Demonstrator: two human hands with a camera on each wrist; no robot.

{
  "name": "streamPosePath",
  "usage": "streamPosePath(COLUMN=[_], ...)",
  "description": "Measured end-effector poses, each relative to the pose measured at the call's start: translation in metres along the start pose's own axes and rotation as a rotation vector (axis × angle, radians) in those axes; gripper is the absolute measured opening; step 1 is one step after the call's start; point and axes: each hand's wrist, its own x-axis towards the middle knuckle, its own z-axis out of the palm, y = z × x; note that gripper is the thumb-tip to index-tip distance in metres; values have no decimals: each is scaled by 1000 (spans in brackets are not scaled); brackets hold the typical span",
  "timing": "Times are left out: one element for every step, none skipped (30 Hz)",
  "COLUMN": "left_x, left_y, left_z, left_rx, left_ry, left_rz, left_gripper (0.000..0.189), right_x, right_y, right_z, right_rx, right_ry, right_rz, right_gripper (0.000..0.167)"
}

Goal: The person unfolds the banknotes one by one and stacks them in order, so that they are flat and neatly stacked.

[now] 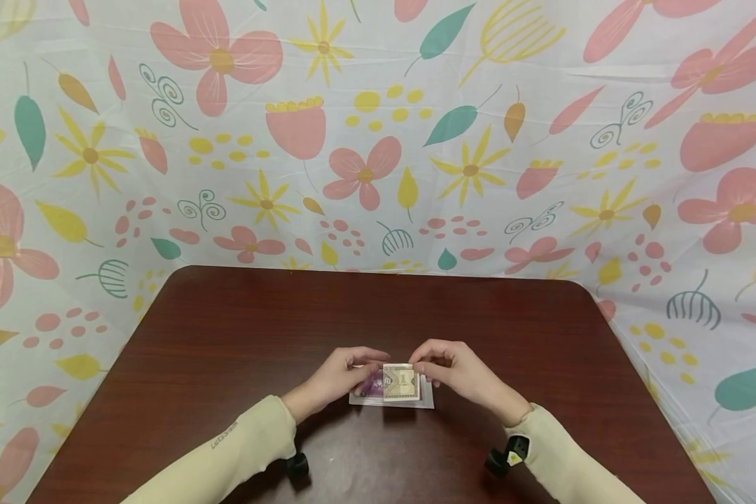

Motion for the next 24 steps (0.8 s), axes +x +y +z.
streamPosePath(left_x=[-1, -1, -1, -2, -3, -3, -4, -4, -5, -6, -6, -6, -7, -7, -8, -8, -9, -9, -9, -10, -10, -10, -11, -11], left_y=[0, -1, -1, -2, -2, -2, -2, -3, -3, -3, -4, -4, -5, -5, -5, -5, -5, -5, -6, -6, -7, -7, -6, -6], left_z=[-1, -1, -2, -4, -5, -6, -7, -8, -9, -10, -10, -11, -12, -12, -13, -13, -13, -13, -13, -13, -13, -12, -12, -11], left_rx=[-16, -33, -40, -44, -45, -43, -35, -23, -14, -13, -12, -10, -7, -8, -3, 0, 7, 12, 20, 25, 35, 46, 60, 75], left_ry=[-1, 1, 7, 16, 27, 38, 49, 59, 68, 74, 79, 84, 87, 87, 89, 90, 89, 90, 92, 98, 109, 124, 146, 170], left_rz=[-10, -12, -13, -13, -18, -25, -29, -33, -38, -41, -48, -51, -51, -46, -40, -30, -24, -13, 1, 15, 32, 51, 69, 92], left_gripper=[30, 29, 29, 29, 28, 28, 28, 27, 27, 27, 27, 27, 27, 28, 28, 29, 30, 32, 35, 40, 44, 47, 48, 48], right_x=[0, 0, 0, 0, 0, 0, -1, -1, -2, -2, -2, -3, -3, -3, -3, -3, -3, -2, -2, -2, -1, 0, 0, 1], right_y=[1, 1, 2, 3, 5, 6, 7, 9, 10, 12, 14, 15, 17, 18, 20, 21, 22, 24, 25, 26, 27, 28, 29, 29], right_z=[-1, -1, -3, -4, -5, -6, -7, -9, -10, -10, -11, -11, -11, -11, -11, -11, -10, -10, -9, -9, -8, -7, -6, -4], right_rx=[2, 1, -1, -5, -10, -14, -18, -22, -26, -30, -30, -30, -33, -36, -38, -42, -44, -46, -48, -47, -42, -39, -35, -32], right_ry=[5, 12, 19, 27, 36, 45, 52, 59, 64, 69, 74, 77, 82, 89, 96, 104, 115, 127, 139, 152, 163, 175, 185, 195], right_rz=[1, 3, 6, 10, 13, 16, 21, 26, 32, 35, 39, 42, 41, 41, 37, 34, 34, 32, 30, 27, 21, 15, 8, -2], right_gripper=[8, 8, 8, 8, 8, 8, 8, 8, 8, 8, 8, 8, 8, 8, 8, 8, 8, 7, 7, 7, 9, 10, 12, 15])
